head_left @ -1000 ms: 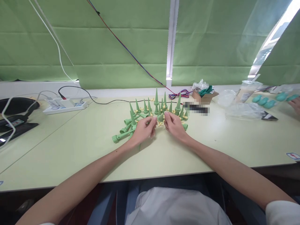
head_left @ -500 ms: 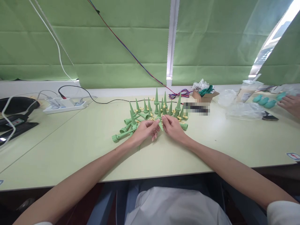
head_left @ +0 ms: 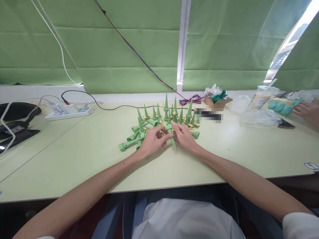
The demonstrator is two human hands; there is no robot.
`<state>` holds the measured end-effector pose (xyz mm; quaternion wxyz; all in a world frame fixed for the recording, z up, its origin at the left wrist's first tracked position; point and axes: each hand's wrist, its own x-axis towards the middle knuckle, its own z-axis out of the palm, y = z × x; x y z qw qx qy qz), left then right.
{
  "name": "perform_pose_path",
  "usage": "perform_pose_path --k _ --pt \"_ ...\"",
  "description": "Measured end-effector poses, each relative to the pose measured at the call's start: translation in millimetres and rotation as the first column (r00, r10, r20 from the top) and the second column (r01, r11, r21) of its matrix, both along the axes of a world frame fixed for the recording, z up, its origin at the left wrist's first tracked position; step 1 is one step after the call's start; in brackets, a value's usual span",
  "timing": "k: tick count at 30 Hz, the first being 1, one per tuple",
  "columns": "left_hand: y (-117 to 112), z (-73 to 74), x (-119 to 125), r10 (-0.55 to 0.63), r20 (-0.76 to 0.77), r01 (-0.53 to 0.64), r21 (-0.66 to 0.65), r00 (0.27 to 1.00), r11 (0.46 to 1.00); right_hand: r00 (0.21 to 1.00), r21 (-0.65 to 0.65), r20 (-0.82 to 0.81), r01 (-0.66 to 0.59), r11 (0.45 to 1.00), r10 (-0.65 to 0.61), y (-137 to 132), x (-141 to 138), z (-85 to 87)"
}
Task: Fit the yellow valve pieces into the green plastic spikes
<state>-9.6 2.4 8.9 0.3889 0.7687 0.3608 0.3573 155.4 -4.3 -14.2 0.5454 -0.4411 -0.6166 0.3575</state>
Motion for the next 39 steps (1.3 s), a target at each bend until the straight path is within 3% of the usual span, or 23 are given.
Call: perform_pose_path --k 4,7,12,16,19,21,24,27,29,31,34,36,39 --pt "-1 -1.1 0 0.033 -0.017 -0.031 0.119 0.999 0.992 0.979 -0.121 -0.192 -0.093 0.988 0.069 -2 -3 4.3" --pt "1 -3.5 0 0.063 -0.014 -0.057 0.259 0.998 0.964 0.966 -0.180 -0.249 -0.121 0.976 0.074 -4 -5 10.0" --pt "8 -9.5 -2 0.062 -0.019 -0.040 0.569 0.998 0.821 0.969 -0.225 -0.234 -0.127 0.966 0.073 -5 -5 14.4" --pt "14 -11.3 -6 0.060 -0.056 0.000 0.729 0.997 0.684 0.959 -0.214 -0.260 -0.174 0.961 0.116 -3 -5 13.4" --pt "15 -9.0 -6 0.068 -0.087 0.021 0.755 0.994 0.655 0.956 -0.188 -0.265 -0.177 0.966 0.123 -2 -6 12.0" --pt "12 -6.1 -4 0.075 -0.082 0.005 0.710 0.994 0.704 0.960 -0.150 -0.260 -0.148 0.977 0.105 -2 -7 10.3" --pt "5 -1.2 -1 0.086 -0.062 -0.038 0.543 0.994 0.839 0.971 -0.054 -0.225 -0.090 0.994 0.076 -2 -7 7.1" --pt "1 2.6 2 0.103 0.036 -0.109 0.282 0.994 0.953 0.983 0.029 -0.174 -0.047 0.998 0.051 -1 -5 4.7" --pt "1 4.9 3 0.079 0.126 -0.087 0.062 0.989 0.994 0.989 0.070 -0.144 -0.027 0.997 0.037 0 -3 3.7" --pt "2 7.3 4 0.005 0.207 0.029 -0.162 0.978 0.986 0.994 0.097 -0.105 -0.021 0.995 0.031 -1 -2 2.7" --pt "4 10.8 3 -0.117 0.322 0.252 -0.419 0.940 0.872 0.998 0.118 -0.045 -0.044 0.992 0.050 -2 -2 0.6" --pt "5 12.2 2 -0.138 0.381 0.324 -0.484 0.914 0.813 0.997 0.117 -0.031 -0.071 0.991 0.075 -4 -3 -0.8" --pt "6 11.6 0 -0.119 0.397 0.319 -0.486 0.910 0.814 0.995 0.103 -0.028 -0.090 0.991 0.094 -4 -3 -2.6"
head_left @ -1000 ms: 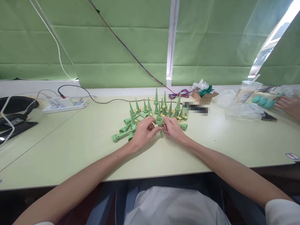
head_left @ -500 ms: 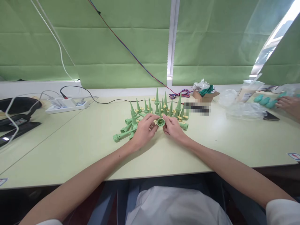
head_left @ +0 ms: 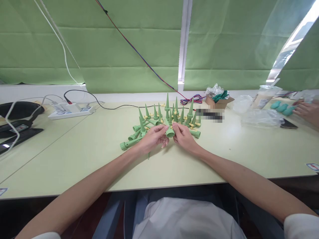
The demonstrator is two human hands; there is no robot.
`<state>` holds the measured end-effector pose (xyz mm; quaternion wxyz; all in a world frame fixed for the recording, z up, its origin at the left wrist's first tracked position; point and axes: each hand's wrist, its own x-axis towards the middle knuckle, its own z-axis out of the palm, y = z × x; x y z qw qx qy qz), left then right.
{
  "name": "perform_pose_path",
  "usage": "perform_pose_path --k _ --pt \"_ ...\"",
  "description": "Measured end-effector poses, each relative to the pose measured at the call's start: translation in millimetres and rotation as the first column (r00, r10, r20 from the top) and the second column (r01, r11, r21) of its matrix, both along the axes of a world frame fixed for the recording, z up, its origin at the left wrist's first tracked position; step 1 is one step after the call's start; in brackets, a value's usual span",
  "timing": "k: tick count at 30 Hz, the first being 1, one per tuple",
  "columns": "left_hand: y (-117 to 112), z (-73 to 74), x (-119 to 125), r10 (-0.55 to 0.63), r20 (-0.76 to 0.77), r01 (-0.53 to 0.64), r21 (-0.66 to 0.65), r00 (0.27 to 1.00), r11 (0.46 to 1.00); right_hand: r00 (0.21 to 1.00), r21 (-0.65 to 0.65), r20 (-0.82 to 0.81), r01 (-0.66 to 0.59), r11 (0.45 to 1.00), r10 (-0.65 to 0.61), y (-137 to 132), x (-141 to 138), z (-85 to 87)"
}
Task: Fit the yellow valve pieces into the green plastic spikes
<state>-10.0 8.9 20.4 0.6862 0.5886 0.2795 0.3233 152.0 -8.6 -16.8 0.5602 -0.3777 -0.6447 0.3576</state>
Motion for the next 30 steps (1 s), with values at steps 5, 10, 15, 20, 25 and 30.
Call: perform_pose_path --k 5,10,15,20,25,30 --pt "3 -4.2 -3 0.015 -0.043 -0.010 0.116 0.999 0.993 0.999 -0.028 0.041 0.033 0.999 -0.032 0 1 -1.6" --pt "1 0.1 -6 0.044 -0.183 0.025 0.359 0.982 0.933 0.996 -0.014 0.065 0.056 0.998 -0.055 -1 1 -1.7" --pt "-4 6.2 -6 0.138 -0.265 0.013 0.498 0.954 0.867 0.990 0.018 0.115 0.079 0.997 -0.080 -2 2 -1.1" --pt "-3 2.2 -4 0.199 -0.247 -0.024 0.569 0.948 0.822 0.976 0.059 0.172 0.123 0.991 -0.131 -1 2 0.4" --pt "-2 1.0 1 0.210 -0.240 -0.062 0.508 0.948 0.859 0.949 0.152 0.207 0.209 0.966 -0.238 1 1 4.4" --pt "-1 0.2 3 0.277 -0.164 -0.173 0.467 0.947 0.867 0.933 0.171 0.249 0.222 0.960 -0.260 -1 1 7.6"
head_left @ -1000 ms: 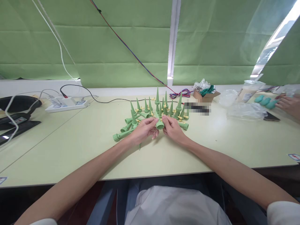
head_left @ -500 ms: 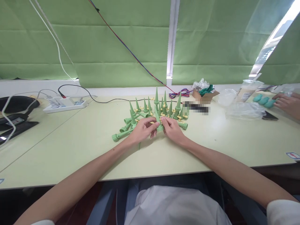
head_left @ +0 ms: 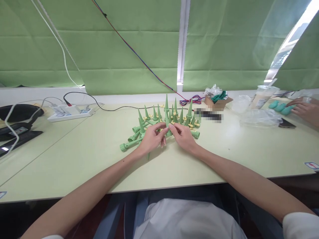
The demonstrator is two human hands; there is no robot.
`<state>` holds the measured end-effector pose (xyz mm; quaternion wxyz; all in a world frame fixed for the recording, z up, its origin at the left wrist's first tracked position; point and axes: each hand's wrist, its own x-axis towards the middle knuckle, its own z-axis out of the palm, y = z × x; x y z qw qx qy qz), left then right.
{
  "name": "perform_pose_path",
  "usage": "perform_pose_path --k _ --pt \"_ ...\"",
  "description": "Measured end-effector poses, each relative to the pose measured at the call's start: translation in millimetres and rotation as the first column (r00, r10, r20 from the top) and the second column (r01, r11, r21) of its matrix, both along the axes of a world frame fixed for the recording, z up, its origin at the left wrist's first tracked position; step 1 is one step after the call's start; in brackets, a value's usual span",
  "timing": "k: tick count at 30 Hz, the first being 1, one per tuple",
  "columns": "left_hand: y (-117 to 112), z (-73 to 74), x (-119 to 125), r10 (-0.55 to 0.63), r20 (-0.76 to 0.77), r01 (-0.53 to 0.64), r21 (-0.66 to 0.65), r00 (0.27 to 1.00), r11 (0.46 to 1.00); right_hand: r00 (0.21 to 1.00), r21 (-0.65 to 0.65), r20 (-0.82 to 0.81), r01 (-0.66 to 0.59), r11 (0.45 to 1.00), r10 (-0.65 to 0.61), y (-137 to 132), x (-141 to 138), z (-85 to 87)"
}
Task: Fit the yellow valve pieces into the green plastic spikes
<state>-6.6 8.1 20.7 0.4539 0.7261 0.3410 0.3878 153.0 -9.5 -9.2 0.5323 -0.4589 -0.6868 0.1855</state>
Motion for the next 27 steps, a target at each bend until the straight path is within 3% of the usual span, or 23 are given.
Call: perform_pose_path --k 12,27 --pt "4.2 -3.6 -3.5 -0.159 0.032 0.161 -0.089 0.987 0.983 0.986 0.057 0.155 -0.077 0.995 0.067 -1.5 1.6 -1.2" --pt "4.6 -8.4 -3.5 -0.159 -0.006 0.158 -0.063 0.987 0.985 0.974 -0.023 0.189 -0.123 0.992 0.125 -4.7 1.3 -0.8"
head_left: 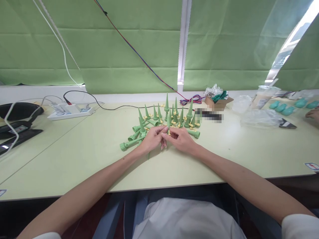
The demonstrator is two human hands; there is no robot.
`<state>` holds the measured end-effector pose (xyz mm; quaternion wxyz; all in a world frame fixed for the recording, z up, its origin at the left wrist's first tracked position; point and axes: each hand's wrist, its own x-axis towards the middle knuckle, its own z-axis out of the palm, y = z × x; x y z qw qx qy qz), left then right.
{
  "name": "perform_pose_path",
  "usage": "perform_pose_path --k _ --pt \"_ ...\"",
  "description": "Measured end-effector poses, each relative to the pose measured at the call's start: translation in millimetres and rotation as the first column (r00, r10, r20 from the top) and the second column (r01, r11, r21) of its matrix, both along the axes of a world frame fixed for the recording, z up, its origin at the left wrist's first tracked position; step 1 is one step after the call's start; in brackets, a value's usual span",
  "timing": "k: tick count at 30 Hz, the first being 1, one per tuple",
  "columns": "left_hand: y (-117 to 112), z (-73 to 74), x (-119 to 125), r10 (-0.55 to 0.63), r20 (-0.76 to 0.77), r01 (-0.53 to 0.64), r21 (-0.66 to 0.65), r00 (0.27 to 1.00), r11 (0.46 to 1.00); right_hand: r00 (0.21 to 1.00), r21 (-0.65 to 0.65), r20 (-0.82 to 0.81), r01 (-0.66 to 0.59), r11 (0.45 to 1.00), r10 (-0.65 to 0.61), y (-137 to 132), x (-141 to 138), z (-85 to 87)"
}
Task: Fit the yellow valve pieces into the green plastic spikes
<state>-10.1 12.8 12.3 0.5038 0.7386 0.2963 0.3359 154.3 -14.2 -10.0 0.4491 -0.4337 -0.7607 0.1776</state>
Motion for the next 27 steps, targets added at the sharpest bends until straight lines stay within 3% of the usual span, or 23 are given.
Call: perform_pose_path --k 10,14,19,23,27 --pt "2 -3.2 2 0.008 -0.006 -0.008 0.003 1.000 1.000 1.000 -0.016 0.009 -0.010 1.000 0.011 1 -1 -0.4" --pt "0 -1.0 2 0.089 -0.043 -0.088 0.018 0.995 0.996 0.999 -0.028 0.023 0.023 0.999 -0.023 5 -1 -1.1" --pt "0 0.2 -1 0.227 -0.168 -0.202 0.155 0.959 0.967 0.996 0.013 0.008 0.088 0.996 -0.088 9 4 3.8" --pt "1 -2.6 -2 0.246 -0.289 -0.168 0.267 0.925 0.949 0.974 0.039 0.019 0.225 0.974 -0.225 12 11 5.4" --pt "0 -3.7 -2 0.291 -0.358 -0.144 0.383 0.887 0.912 0.957 0.027 0.172 0.233 0.972 -0.234 19 16 -0.1"
